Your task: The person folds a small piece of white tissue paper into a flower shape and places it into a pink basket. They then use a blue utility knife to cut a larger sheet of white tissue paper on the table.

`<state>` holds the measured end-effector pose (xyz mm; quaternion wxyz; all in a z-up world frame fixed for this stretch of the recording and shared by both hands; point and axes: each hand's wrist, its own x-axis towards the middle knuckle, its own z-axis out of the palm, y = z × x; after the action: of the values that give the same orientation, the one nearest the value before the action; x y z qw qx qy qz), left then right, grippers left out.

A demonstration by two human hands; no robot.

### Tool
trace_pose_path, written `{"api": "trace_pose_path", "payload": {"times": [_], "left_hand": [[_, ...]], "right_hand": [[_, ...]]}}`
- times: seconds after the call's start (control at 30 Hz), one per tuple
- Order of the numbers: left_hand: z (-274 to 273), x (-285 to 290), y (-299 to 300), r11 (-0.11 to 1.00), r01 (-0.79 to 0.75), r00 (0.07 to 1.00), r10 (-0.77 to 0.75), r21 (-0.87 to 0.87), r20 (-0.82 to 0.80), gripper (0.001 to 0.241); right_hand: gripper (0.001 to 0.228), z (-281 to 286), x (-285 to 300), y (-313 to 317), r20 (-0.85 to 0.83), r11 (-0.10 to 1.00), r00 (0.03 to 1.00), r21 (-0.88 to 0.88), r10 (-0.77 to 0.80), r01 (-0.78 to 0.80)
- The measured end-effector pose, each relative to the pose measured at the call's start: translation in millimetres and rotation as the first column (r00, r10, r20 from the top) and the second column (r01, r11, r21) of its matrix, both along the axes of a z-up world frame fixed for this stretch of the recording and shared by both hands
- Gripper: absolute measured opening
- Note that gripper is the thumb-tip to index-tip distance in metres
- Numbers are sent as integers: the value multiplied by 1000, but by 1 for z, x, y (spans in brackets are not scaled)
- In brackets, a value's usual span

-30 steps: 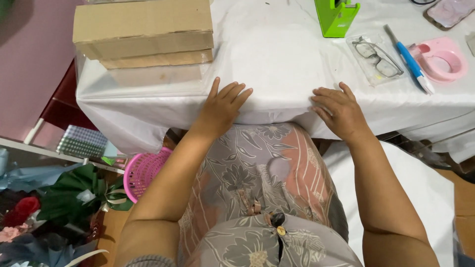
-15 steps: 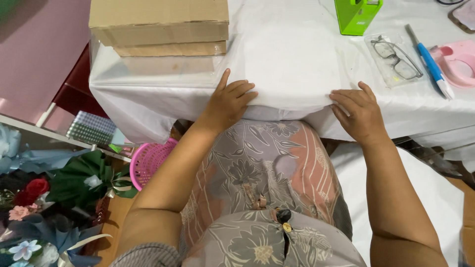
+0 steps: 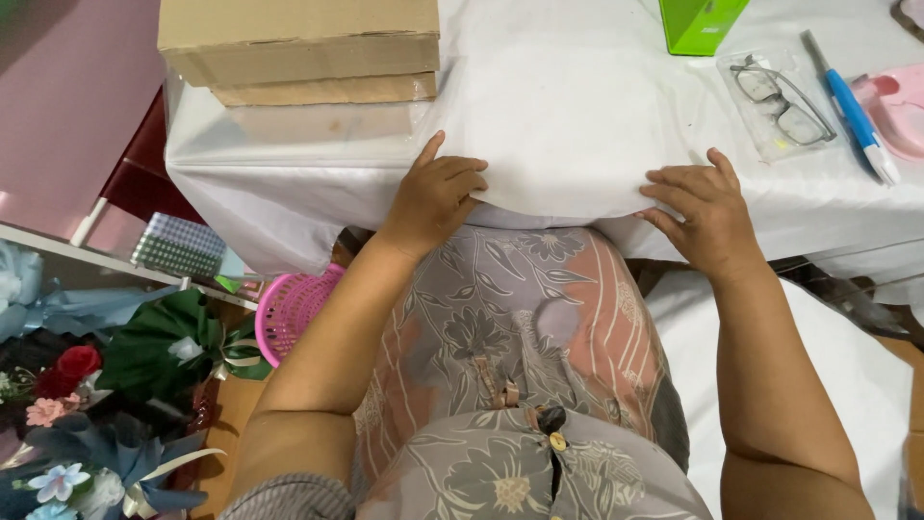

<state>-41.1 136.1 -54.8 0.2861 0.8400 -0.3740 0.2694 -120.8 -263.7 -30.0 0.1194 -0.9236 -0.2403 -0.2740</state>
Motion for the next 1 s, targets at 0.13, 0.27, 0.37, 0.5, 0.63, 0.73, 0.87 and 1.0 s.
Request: {"api": "trace_pose_path", "payload": {"times": [0.13, 0.27, 0.37, 0.5, 0.63, 0.73, 0.87, 1.0], "left_hand": [[19, 2, 12, 980, 199, 980, -199, 5, 2, 11], [27, 0, 11, 974, 226, 968, -226, -19, -111, 5], [43, -8, 7, 974, 191, 946, -216, -125, -243, 15], [54, -13, -1, 952, 97, 911, -202, -289, -361, 24], [62, -13, -8, 940, -38, 837, -155, -338, -525, 27], [62, -6, -16, 904, -126, 839, -122, -408, -530, 36], [78, -6, -24, 906, -237, 736, -68, -350, -674, 53], [68, -6, -33, 971, -181, 630, -5, -154, -776, 107]], "right_hand": [[21, 0, 1, -10, -15, 993, 994, 25, 112, -111], [39, 9, 0, -9, -98, 983, 985, 127, 145, -132], [74, 26, -1, 1, -181, 967, 967, 214, 178, -137], [87, 57, -1, 26, -314, 922, 924, 375, 220, -93], [74, 50, 20, 28, -348, 854, 914, 520, 208, 3], [73, 38, 43, 20, -432, 772, 892, 610, 134, 179], [68, 29, 63, 18, -434, 572, 870, 785, 235, 237], [60, 29, 68, 11, -408, 612, 896, 758, 177, 224]]}}
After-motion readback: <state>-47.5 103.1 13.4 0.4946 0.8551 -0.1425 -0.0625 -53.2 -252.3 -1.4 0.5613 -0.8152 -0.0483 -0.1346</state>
